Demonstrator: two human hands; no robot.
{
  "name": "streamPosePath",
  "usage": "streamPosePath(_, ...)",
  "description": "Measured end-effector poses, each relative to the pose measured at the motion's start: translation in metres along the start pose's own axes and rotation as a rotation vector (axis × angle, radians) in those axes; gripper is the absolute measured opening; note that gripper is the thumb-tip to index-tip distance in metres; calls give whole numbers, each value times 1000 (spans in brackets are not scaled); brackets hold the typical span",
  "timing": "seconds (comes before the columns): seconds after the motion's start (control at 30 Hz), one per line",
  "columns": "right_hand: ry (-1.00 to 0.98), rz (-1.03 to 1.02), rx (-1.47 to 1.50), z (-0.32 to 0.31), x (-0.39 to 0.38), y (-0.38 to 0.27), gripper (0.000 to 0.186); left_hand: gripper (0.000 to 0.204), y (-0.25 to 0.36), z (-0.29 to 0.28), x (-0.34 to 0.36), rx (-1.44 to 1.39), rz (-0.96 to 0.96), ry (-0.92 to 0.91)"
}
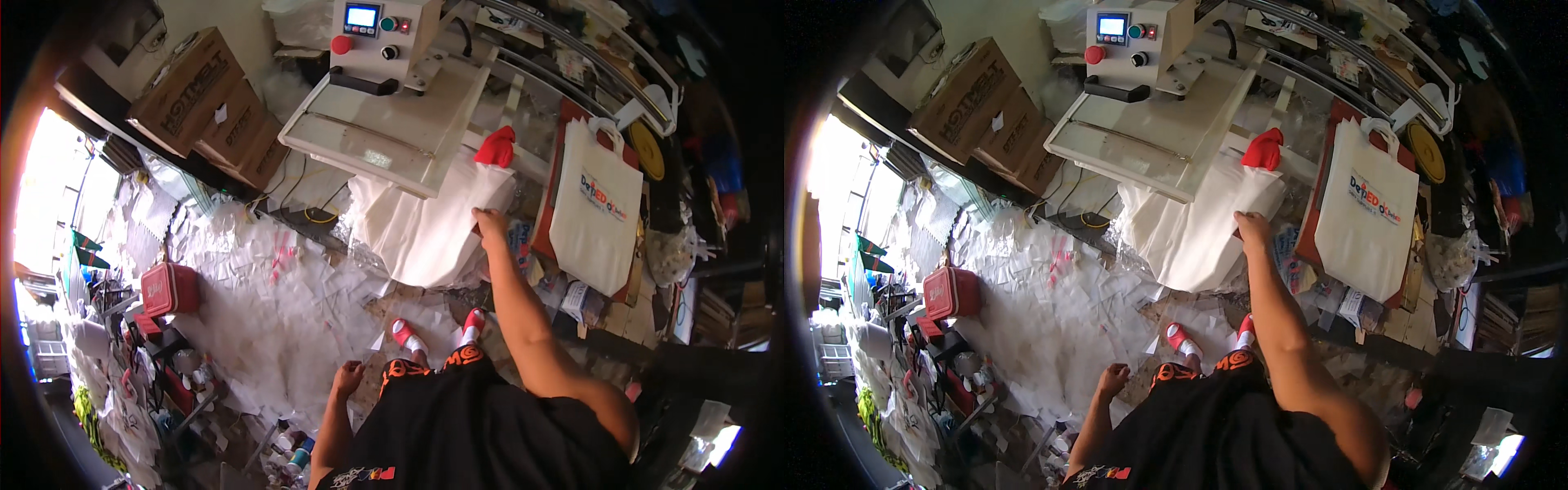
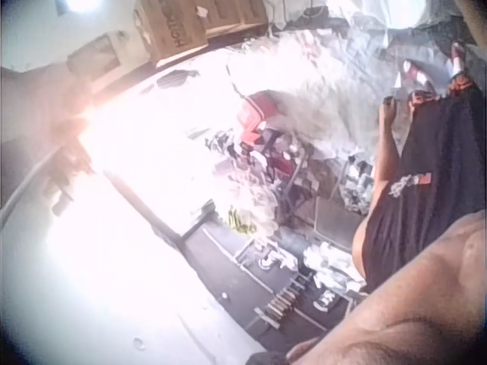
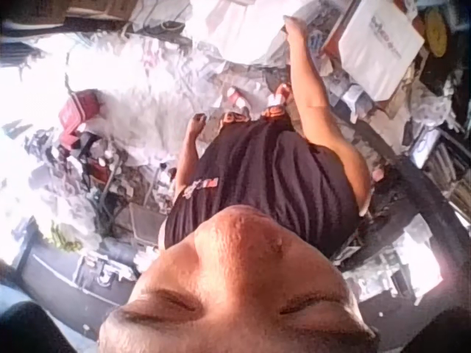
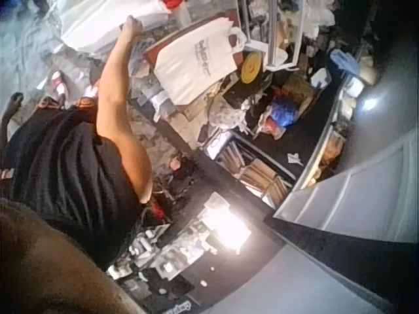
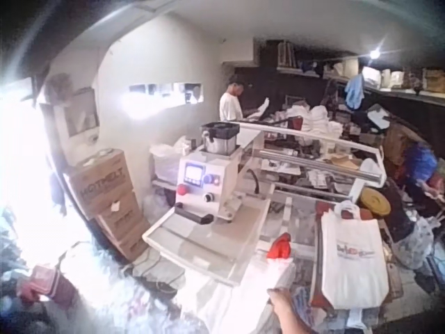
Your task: The person positions transfer prints onto tote bags on a heat press platform, operates the heat press machine to press the designs, and sets up additional tote bags.
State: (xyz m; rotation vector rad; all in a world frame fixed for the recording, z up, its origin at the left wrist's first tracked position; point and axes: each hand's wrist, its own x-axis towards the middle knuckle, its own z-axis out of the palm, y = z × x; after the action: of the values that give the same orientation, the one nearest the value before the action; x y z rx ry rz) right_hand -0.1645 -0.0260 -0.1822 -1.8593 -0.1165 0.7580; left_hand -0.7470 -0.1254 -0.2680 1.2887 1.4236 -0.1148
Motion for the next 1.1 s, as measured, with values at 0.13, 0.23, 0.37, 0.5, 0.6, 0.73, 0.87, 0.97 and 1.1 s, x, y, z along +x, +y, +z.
streamPosePath(0.13,-317,-208,167,-33,-104,-86,27,60,89,-8,-14,-752,-232,-170)
streamPosePath(0.23,-324,-289,105,-101,-205,-157,21,81,175,11,-1,-1111,234,-376)
streamPosePath(0.37,-219,-495,-201,-181,-238,-152,12,83,335,-18,-32,-1179,266,-823)
streamPosePath(0.5,-27,-566,-242,-239,-249,-132,22,47,428,6,-75,-389,527,-649)
streamPosePath(0.6,162,-520,-393,-248,-227,-94,17,30,451,64,-66,138,824,-159)
streamPosePath(0.73,177,-658,-479,-246,-258,-123,16,32,464,122,-68,-38,924,-141)
streamPosePath(0.87,-105,-608,58,-300,-249,-128,15,44,483,141,-63,-207,653,-415)
streamPosePath(0.97,-52,-414,154,-339,-222,-117,22,46,520,169,-90,128,605,-272)
streamPosePath(1.1,24,-528,-84,-381,-203,-119,35,46,554,218,-149,329,946,46)
